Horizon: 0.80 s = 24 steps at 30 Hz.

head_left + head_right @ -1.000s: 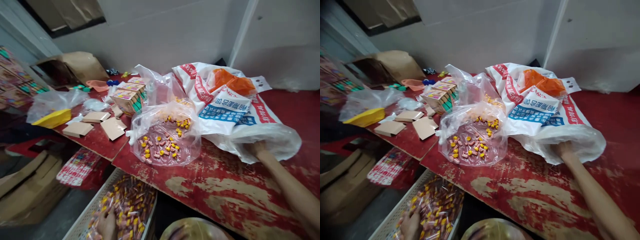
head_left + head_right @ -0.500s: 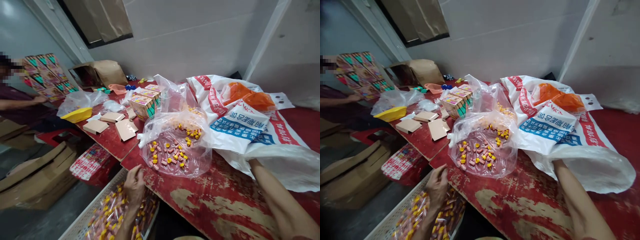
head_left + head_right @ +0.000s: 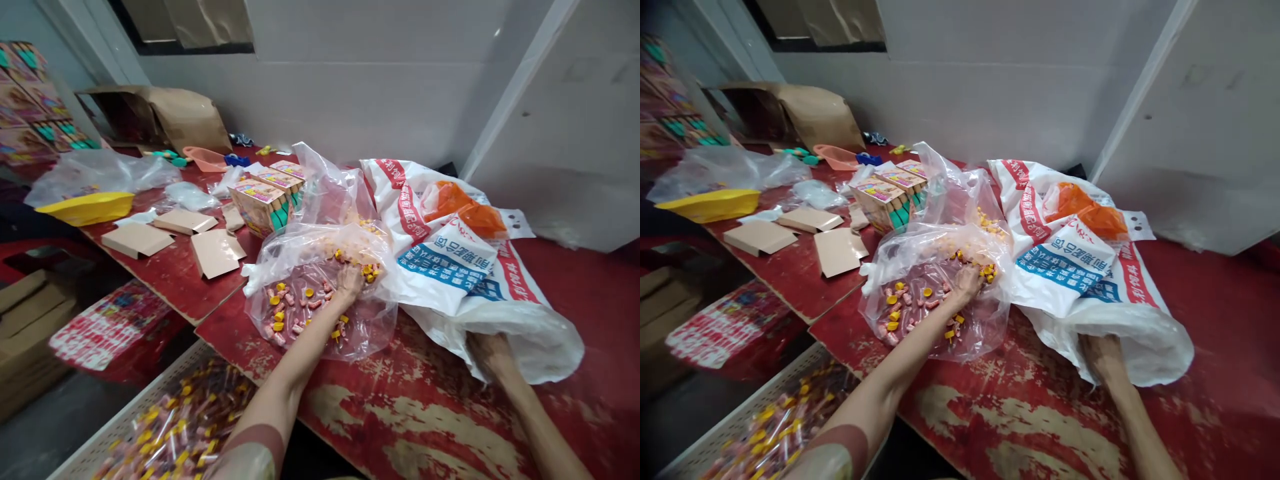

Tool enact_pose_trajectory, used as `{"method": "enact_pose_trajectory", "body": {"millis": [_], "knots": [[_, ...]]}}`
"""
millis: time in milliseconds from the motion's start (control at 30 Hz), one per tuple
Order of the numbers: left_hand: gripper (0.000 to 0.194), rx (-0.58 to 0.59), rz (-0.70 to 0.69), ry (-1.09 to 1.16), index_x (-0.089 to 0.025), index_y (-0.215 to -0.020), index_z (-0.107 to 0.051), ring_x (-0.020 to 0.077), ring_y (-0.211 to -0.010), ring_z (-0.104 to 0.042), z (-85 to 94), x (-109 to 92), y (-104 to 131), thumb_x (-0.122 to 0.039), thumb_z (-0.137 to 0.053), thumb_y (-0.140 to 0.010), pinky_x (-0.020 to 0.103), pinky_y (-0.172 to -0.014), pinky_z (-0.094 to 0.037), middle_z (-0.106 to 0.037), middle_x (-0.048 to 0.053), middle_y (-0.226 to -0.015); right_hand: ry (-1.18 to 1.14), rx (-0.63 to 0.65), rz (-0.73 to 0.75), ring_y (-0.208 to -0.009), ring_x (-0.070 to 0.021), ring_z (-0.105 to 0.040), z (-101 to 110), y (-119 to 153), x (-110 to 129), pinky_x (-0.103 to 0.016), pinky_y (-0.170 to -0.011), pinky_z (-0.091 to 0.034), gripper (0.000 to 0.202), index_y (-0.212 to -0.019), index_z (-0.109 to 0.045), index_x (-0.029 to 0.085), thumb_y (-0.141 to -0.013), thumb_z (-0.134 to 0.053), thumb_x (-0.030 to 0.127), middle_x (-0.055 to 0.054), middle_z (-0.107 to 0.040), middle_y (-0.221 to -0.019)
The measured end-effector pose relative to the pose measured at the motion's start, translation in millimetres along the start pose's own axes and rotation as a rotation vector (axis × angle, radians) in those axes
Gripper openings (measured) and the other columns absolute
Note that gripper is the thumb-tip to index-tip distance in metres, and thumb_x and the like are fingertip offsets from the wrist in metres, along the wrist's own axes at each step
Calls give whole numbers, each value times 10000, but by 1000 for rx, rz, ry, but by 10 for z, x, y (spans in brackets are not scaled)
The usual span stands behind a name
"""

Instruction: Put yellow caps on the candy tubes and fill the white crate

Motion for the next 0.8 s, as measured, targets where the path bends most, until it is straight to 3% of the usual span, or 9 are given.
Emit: {"method": "enact_pose_trajectory", "body": {"millis": [100, 233, 300, 433, 533, 567, 667, 733, 800], "knots": [[250, 7, 46, -50, -58, -1001, -643, 271, -970, -596, -103, -46, -102, -100, -465, -830, 352, -804, -448, -645, 205, -1017, -78, -72, -95, -867, -305, -560, 182, 189, 56, -458, -803, -443, 383, -823, -652, 148, -826, -382, 419, -149, -644, -853], [297, -3, 19, -84, -60, -1052, -615, 312, -1027, -563, -100, -79, -55, -105, -438, -819, 407, -834, -426, -616, 213, -1102, -533, -318, -273, -869, -248, -536, 532, 511, 248, -412, -797, -445, 412, -987, -617, 154, -792, -496, 496, -103, -626, -934], [294, -12, 0, -91, -71, -1056, -603, 329, -1048, -544, -44, -59, -6, -132, -472, -800, 434, -862, -408, -612, 207, -1105, -718, -376, -367, -862, -224, -539, 646, 647, 366, -385, -780, -454, 408, -1040, -609, 164, -778, -555, 473, -89, -611, -961], [243, -93, -21, -51, -114, -1002, -604, 301, -1002, -550, 211, 17, 202, -164, -501, -788, 431, -884, -394, -639, 153, -997, -1048, -340, -397, -907, -185, -559, 776, 813, 642, -320, -790, -464, 339, -1081, -609, 196, -805, -601, 393, -70, -587, -1047], [193, -254, -83, 283, -154, -955, -621, 221, -888, -565, 504, -3, 601, -193, -534, -787, 349, -828, -425, -632, 84, -915, -1148, -228, -253, -972, -172, -547, 831, 850, 893, -301, -844, -448, 286, -1103, -624, 237, -837, -595, 338, -47, -582, -1066], [179, -257, -95, 459, -165, -943, -627, 190, -826, -564, 560, -27, 771, -215, -548, -791, 315, -783, -437, -626, 61, -885, -1157, -182, -194, -985, -171, -542, 833, 851, 980, -298, -858, -441, 276, -1105, -630, 247, -843, -591, 326, -42, -582, -1062], [183, -15, -39, 981, -180, -924, -636, 123, -703, -545, 496, -182, 1288, -288, -604, -780, 244, -665, -434, -612, 13, -831, -1220, -56, -140, -992, -178, -538, 758, 850, 1171, -304, -865, -441, 273, -1107, -637, 251, -852, -586, 334, -44, -584, -1055], [215, 170, 64, 1226, -177, -915, -636, 105, -696, -542, 361, -300, 1606, -297, -658, -738, 221, -645, -430, -607, -2, -820, -1315, -5, -210, -1005, -183, -536, 669, 854, 1224, -318, -878, -443, 321, -1154, -611, 252, -854, -585, 362, -51, -580, -1093], [260, 271, 190, 1380, -172, -913, -628, 93, -685, -537, 225, -361, 1857, -298, -701, -697, 207, -633, -428, -599, -12, -809, -1403, -29, -300, -1005, -181, -536, 617, 866, 1232, -329, -887, -443, 385, -1216, -566, 258, -854, -581, 388, -57, -572, -1111]]}}
Point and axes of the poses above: each hand's wrist, its own y-axis away from the middle knuckle, its own z-axis out of the back of the hand, x = y × z, the point moved 6 cm from there along -y, towards the middle knuckle
